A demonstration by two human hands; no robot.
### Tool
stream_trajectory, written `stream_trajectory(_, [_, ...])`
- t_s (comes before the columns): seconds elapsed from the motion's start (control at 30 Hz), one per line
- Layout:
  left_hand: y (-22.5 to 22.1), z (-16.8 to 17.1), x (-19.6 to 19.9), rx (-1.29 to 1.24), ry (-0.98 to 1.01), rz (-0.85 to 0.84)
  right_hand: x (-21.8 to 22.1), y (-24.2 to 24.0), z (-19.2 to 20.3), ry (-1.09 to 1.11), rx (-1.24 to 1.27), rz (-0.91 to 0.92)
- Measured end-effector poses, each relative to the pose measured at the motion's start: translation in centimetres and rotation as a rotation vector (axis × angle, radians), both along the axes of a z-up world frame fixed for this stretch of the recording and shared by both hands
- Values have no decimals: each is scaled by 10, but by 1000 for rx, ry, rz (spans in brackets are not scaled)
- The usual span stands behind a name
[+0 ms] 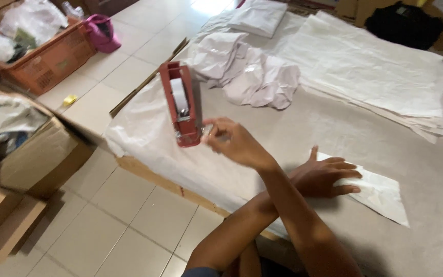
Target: Wrapping wooden figurines in tissue paper and securing the packaging with tape.
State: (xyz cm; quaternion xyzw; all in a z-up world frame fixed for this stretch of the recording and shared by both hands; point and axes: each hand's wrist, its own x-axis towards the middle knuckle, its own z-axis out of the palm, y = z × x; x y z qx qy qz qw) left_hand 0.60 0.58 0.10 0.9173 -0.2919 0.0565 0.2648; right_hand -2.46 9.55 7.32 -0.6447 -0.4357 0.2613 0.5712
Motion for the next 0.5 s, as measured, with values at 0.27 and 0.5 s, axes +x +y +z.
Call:
stream_trajectory(0.27, [-13,-96,62,104,-138,-138,22,-152,15,-368,-34,50])
stream_trajectory(0.5, [-14,-14,18,138,-59,-9,95,-313,32,-98,-368,-136])
